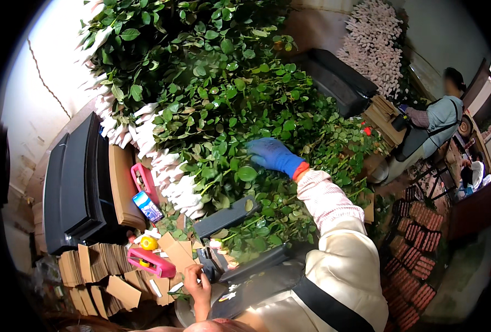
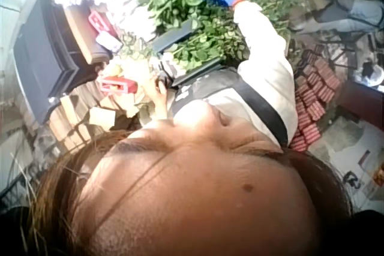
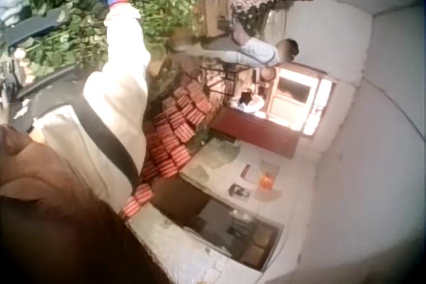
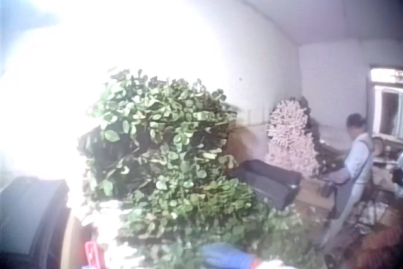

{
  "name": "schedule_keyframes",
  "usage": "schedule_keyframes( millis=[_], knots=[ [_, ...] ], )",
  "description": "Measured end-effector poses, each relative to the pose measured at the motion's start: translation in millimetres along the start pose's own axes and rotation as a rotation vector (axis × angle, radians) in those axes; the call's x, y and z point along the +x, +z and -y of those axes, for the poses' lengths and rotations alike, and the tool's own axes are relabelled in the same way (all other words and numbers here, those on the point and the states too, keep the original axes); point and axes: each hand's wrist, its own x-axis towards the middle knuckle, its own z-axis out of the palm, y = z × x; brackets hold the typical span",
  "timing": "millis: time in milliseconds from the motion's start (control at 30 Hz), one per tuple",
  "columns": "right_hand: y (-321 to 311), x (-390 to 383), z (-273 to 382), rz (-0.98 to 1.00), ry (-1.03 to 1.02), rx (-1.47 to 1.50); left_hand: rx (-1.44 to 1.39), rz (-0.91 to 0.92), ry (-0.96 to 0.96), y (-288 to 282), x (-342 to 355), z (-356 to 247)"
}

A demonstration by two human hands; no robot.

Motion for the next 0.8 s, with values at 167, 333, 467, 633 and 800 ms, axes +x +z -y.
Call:
schedule_keyframes(
  millis=[167, 333, 467, 633, 800],
  knots=[
    [-48.1, -12.6, 36.7, -0.155, -0.126, 0.031, -0.222, 0.117, -0.123, 3.0, 19.8, -36.0],
    [-75.2, -23.7, 82.1, -0.238, -0.298, -0.039, -0.046, 0.287, 0.201, 36.6, 33.4, -28.5],
    [-80.6, -46.9, 91.7, -0.167, -0.366, -0.033, 0.152, 0.378, 0.287, 29.3, 47.5, -49.3],
    [-95.7, -55.6, 137.9, -0.141, -0.476, 0.021, -0.218, 0.437, 0.034, 35.4, 48.7, -48.0],
    [-38.4, -34.1, 113.6, 0.011, -0.328, -0.194, 0.146, 0.45, 0.267, 39.7, 56.5, -46.8]
  ],
)
